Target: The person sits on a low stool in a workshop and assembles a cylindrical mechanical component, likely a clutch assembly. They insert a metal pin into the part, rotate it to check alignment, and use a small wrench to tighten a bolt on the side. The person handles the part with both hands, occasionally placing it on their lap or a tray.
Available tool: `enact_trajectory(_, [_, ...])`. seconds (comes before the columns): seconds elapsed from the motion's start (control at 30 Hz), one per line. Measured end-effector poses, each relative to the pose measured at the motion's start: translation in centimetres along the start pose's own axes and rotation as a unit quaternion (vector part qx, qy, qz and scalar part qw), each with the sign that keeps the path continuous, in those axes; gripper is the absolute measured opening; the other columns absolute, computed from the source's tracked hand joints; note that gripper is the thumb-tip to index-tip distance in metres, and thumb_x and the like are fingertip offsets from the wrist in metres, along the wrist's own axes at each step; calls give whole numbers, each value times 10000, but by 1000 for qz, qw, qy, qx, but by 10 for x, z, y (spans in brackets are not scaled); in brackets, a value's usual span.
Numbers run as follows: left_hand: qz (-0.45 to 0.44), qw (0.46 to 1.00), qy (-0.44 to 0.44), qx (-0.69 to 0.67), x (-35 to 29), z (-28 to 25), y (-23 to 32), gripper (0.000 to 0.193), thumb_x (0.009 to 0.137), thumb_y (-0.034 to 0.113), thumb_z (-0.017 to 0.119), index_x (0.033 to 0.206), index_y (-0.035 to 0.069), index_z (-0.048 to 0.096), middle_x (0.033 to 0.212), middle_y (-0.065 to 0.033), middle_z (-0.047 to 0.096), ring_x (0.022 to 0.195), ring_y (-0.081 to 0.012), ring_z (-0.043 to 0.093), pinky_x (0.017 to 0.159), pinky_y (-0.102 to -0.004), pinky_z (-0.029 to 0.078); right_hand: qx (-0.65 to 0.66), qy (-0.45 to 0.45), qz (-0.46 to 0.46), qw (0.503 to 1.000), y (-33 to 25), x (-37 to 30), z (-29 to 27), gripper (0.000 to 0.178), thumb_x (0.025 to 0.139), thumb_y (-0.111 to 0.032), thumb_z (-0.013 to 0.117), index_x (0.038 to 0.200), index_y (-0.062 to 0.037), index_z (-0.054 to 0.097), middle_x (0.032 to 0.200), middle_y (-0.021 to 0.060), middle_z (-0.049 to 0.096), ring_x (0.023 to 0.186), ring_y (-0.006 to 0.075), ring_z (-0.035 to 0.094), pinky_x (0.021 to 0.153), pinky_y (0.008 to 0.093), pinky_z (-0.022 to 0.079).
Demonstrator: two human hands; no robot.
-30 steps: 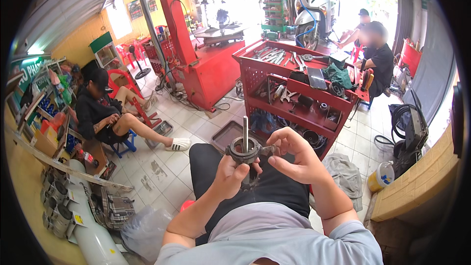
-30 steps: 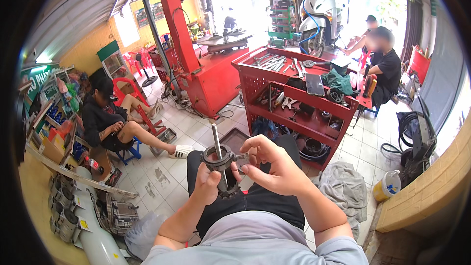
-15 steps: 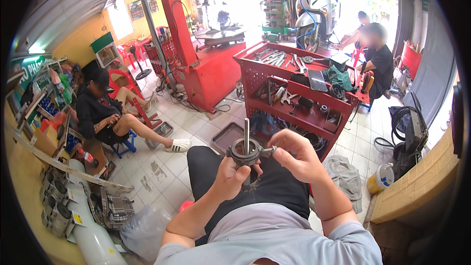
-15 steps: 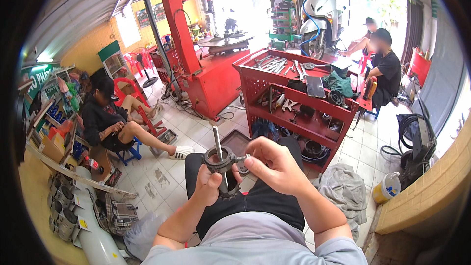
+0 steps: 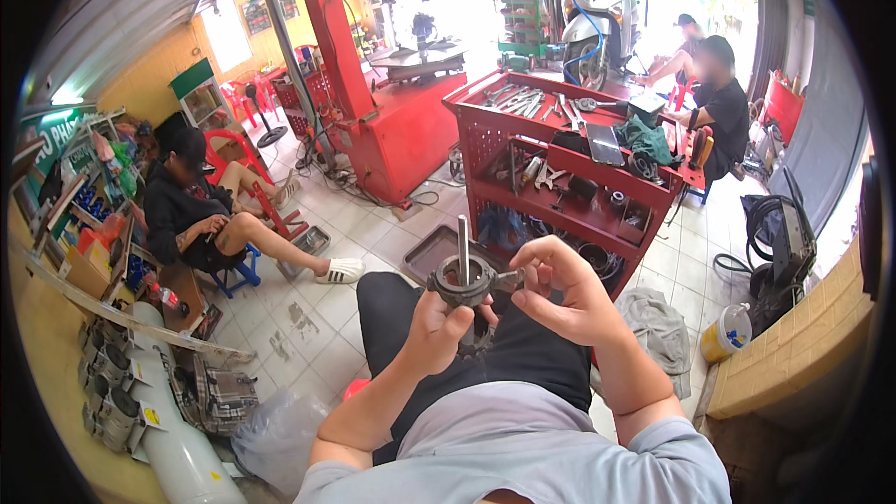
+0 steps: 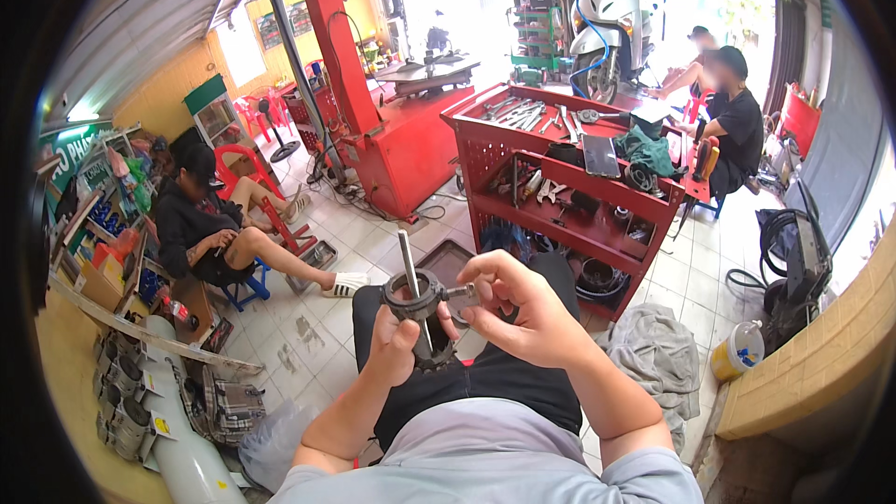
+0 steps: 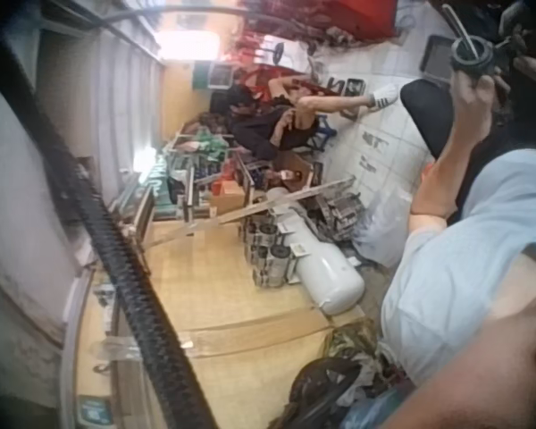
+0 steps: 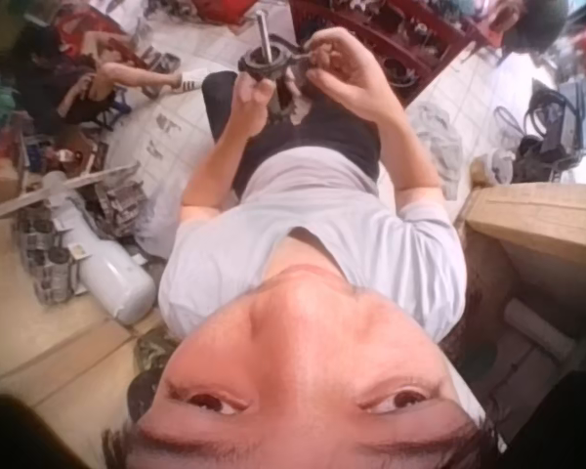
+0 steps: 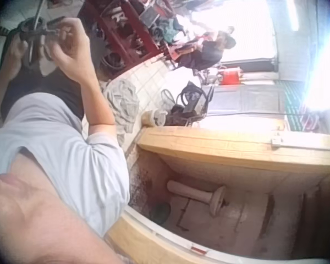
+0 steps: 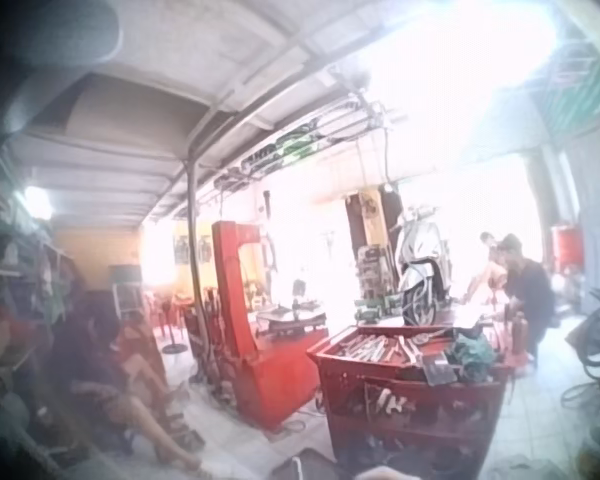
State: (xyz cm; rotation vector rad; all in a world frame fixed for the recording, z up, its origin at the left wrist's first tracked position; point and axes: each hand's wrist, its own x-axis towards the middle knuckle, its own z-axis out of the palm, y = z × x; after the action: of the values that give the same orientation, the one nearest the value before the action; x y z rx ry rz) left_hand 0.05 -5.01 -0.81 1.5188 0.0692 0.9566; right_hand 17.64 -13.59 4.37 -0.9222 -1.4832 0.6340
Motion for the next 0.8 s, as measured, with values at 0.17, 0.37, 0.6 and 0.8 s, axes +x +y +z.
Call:
enact_trajectory(0.17, [-12, 1000, 12, 1, -2, 1, 0, 579, 876, 528, 560, 1058, -21, 529, 978, -90, 558, 807, -165, 616, 713, -295, 488, 32, -17, 79, 996, -5, 1, -3, 183, 903, -134, 603, 1016, -8, 531, 728, -38, 474, 659, 23, 412, 568, 194, 343])
enact_trajectory(0.37, [-4, 999, 18, 36, -1, -2, -1, 587, 863, 550, 566, 1027, -14, 560, 938, -82, 575, 792, -157, 619, 703, -293, 488, -1, -25, -8, 1000, -2, 2, -3, 206, 881, -128, 606, 1035, -17, 526, 829, -23, 489, 709, 43, 424, 622, 206, 360])
enact_trajectory(0.6, [-7, 999, 20, 38, 0, -1, -1, 698, 796, 576, 638, 1121, -20, 476, 945, -86, 574, 787, -171, 624, 705, -294, 508, 17, -49, 116, 992, 4, -3, -12, 301, 822, -124, 659, 1073, -20, 531, 766, -23, 443, 685, 54, 422, 605, 219, 354])
enact_trajectory(0.8, [125, 985, 56, 109, -4, -5, -7, 670, 748, 394, 755, 1188, 1, 439, 961, -86, 583, 776, -180, 631, 707, -312, 507, 10, -64, -2, 998, -5, -1, -7, 309, 812, -178, 686, 1044, -33, 541, 784, -9, 476, 713, 66, 442, 641, 238, 349])
